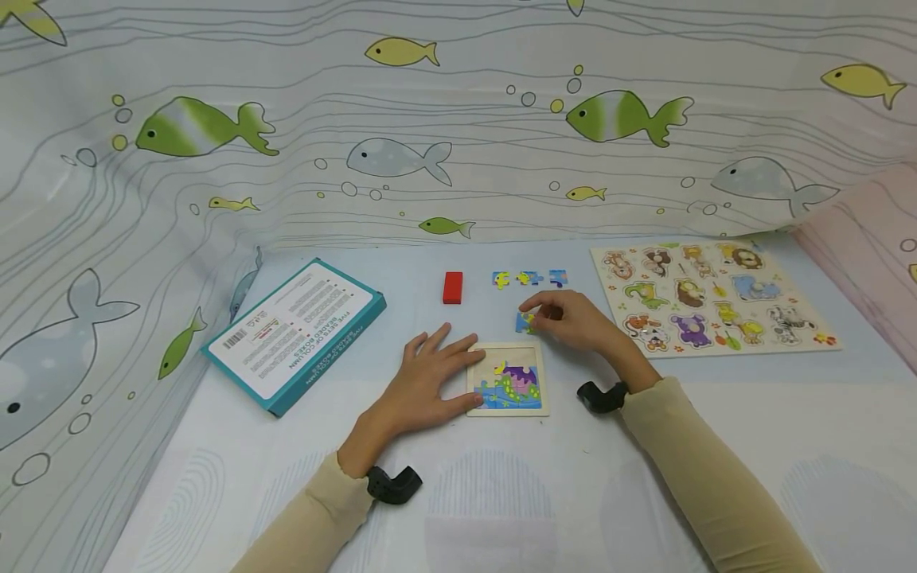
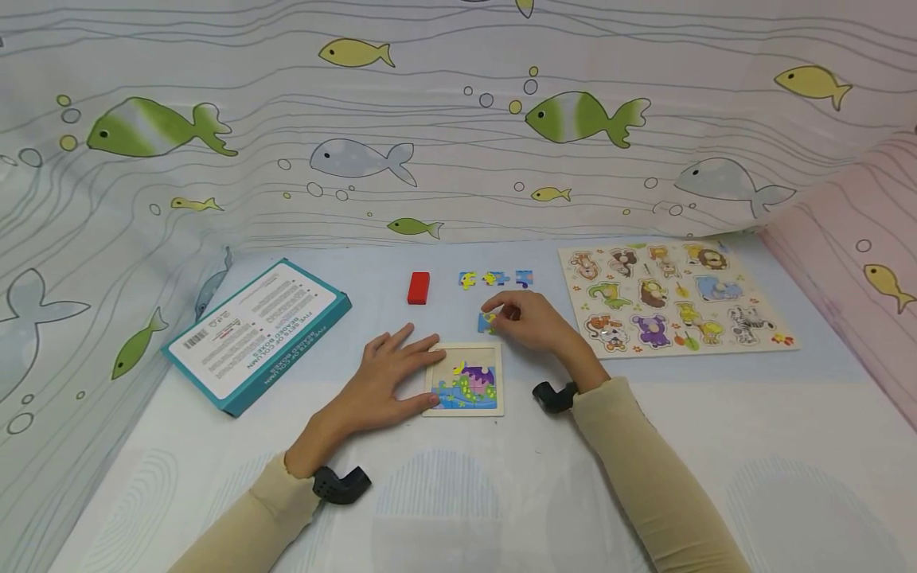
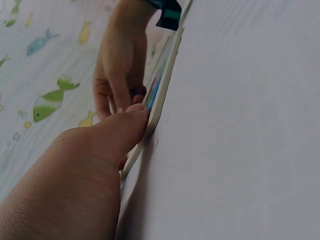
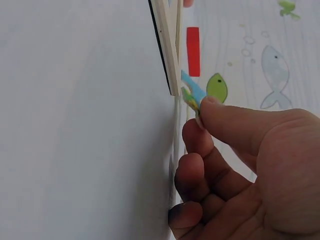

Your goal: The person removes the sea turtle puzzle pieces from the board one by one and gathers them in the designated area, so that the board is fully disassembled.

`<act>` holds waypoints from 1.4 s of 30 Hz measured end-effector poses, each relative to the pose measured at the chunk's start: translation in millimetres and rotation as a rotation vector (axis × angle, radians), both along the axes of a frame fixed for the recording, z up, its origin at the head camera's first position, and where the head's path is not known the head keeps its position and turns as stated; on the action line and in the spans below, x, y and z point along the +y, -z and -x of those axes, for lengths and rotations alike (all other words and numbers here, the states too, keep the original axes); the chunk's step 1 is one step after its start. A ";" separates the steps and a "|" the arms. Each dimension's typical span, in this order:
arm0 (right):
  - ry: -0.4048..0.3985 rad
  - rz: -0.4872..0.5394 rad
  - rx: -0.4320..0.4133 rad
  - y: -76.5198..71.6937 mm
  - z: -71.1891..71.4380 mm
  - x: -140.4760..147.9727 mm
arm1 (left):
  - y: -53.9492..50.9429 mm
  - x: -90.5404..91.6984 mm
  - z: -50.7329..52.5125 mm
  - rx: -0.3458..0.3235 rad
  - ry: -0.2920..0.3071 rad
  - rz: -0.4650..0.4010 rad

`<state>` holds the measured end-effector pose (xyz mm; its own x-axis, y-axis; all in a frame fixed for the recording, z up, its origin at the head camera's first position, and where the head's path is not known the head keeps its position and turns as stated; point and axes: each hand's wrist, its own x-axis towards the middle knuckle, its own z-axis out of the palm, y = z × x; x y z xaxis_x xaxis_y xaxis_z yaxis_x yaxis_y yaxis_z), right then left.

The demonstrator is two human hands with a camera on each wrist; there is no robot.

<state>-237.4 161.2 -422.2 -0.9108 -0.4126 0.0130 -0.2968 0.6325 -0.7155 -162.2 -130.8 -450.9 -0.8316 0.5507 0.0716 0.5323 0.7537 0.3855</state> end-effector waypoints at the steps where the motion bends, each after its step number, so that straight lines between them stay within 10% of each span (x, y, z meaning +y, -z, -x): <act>1: 0.001 0.002 0.006 0.3 0.2 0.5 | 0.0 0.1 0.0 0.000 0.000 -0.003; 42: -0.016 -0.083 0.046 4.1 10.5 -1.0 | -0.1 -0.4 -1.1 0.020 0.019 -0.033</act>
<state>-247.9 160.2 -426.2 -0.9031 -0.4290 0.0196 -0.3389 0.6838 -0.6462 -161.1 -131.3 -450.8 -0.8195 0.5631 0.1066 0.5540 0.7305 0.3993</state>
